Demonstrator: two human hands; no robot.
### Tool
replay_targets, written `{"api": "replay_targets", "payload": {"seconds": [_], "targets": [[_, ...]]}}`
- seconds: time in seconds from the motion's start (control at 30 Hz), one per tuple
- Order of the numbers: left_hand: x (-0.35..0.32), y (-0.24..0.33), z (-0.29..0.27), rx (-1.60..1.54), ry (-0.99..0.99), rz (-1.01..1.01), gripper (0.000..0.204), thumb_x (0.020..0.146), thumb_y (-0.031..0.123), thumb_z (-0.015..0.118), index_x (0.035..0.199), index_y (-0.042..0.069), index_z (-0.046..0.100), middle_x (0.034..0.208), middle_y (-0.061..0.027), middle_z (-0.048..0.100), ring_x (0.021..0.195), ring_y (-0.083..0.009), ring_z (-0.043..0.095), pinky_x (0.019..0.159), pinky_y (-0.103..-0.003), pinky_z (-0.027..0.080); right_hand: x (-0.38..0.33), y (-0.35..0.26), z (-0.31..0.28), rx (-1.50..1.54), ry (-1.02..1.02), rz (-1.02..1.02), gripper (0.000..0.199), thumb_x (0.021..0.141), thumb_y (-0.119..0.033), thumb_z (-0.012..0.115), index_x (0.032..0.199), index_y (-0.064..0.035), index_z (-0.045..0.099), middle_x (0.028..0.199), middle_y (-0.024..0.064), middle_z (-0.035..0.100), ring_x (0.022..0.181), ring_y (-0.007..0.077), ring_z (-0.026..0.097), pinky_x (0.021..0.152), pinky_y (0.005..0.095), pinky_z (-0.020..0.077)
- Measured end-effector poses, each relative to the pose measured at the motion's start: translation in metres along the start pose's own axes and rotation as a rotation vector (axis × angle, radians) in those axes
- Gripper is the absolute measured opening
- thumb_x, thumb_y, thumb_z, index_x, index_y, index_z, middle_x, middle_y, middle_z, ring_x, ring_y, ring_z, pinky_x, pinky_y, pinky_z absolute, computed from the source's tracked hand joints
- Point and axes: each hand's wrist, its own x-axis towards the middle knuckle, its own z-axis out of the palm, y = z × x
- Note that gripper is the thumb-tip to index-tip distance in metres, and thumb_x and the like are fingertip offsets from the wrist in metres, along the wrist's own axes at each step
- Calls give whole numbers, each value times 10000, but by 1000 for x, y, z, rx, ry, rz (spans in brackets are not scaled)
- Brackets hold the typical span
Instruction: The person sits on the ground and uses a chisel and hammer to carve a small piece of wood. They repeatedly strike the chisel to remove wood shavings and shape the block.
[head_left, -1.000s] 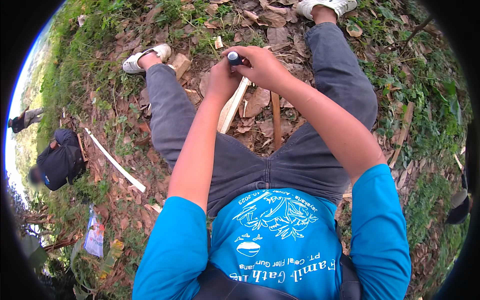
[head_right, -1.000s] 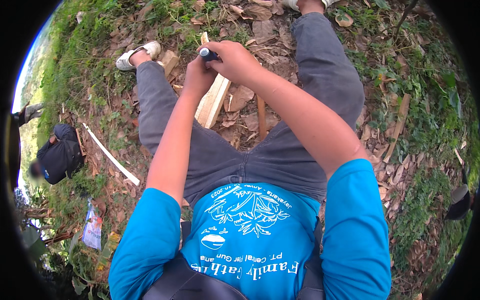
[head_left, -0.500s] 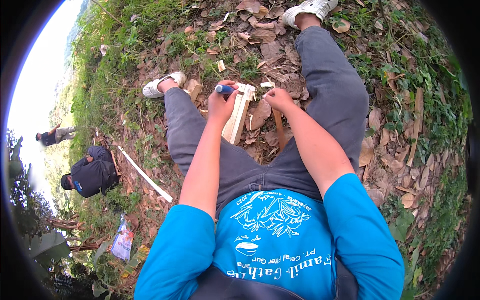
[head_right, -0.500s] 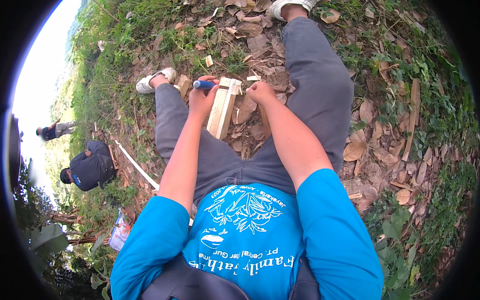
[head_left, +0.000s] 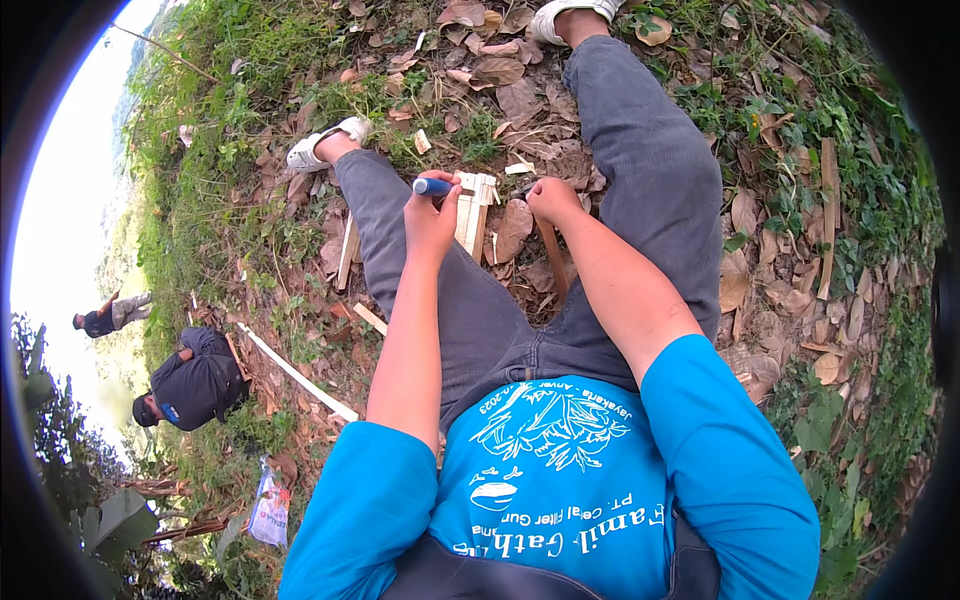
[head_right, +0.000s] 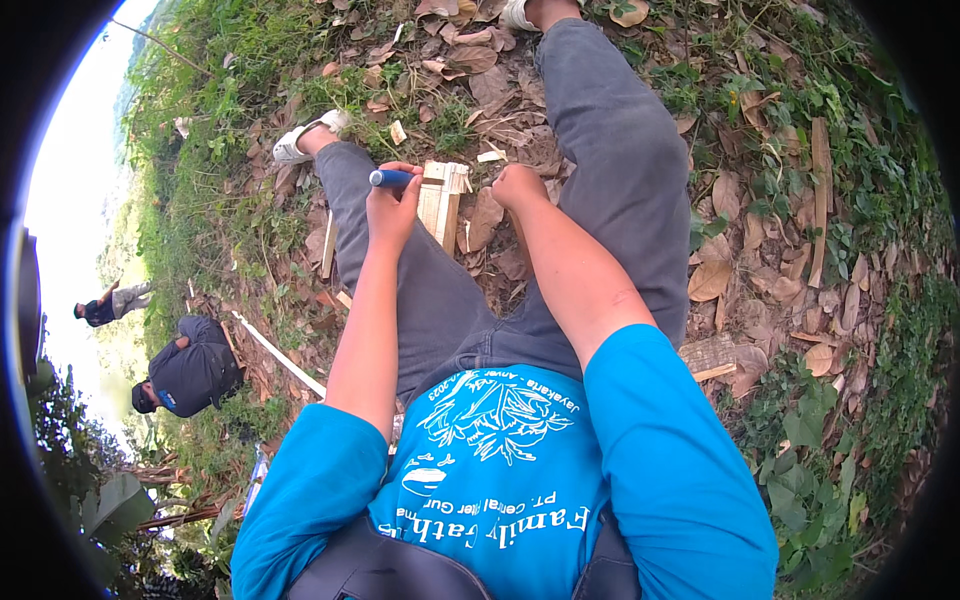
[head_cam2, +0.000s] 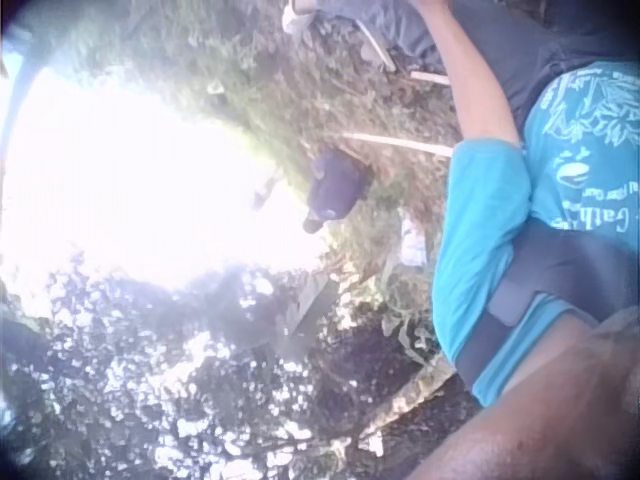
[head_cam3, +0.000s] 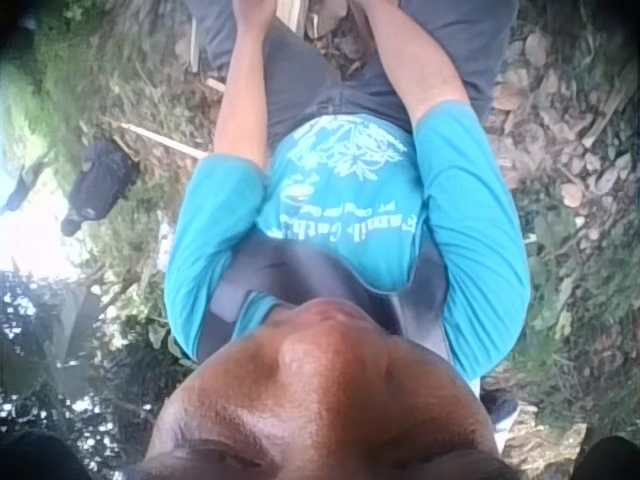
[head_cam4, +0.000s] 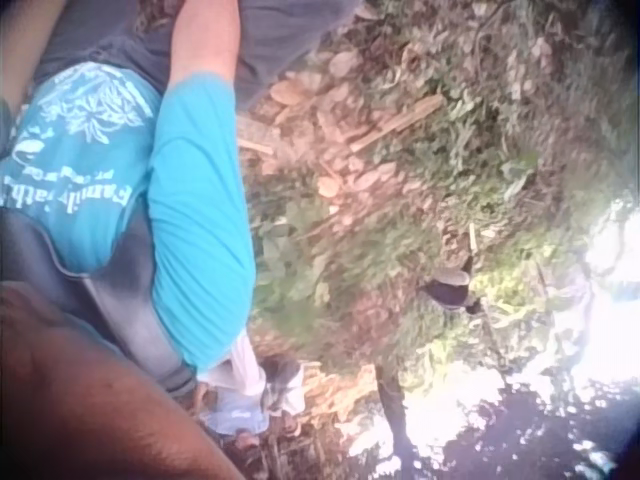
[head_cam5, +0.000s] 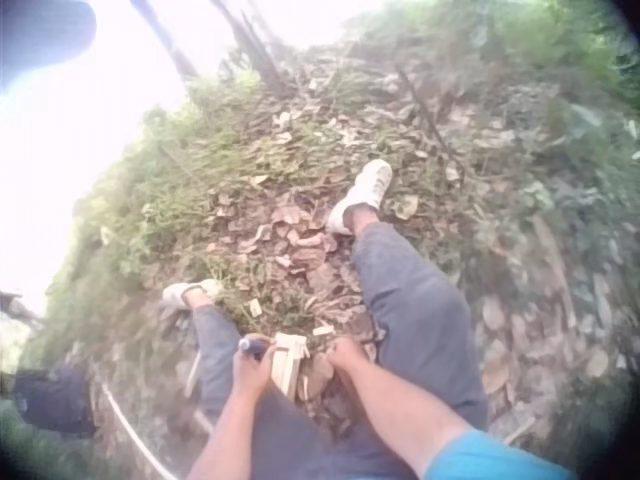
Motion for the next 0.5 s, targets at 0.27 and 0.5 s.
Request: {"api": "replay_targets", "payload": {"seconds": [0.27, 0.5], "targets": [[-14, -25, -15, -130, -44, 21, 167, 980, 43, 700, 1128, 30, 623, 1044, -31, 727, 899, -72, 642, 801, -246, 512, -7, 23, 18, -350, -17, 120, 398, 789, -258, 799, 1117, -42, 733, 1184, 180, 732, 1122, 337, 706, 956, 435, 566], [-22, -22, -18, -193, 45, 45, 145, 952, 51, 727, 1067, 32, 642, 891, -16, 700, 756, -62, 618, 672, -248, 506, -26, 11, 25, -459, 127, 180, 538, 737, -330, 915, 1134, -33, 705, 1136, 187, 738, 1093, 342, 710, 933, 444, 573]]}}
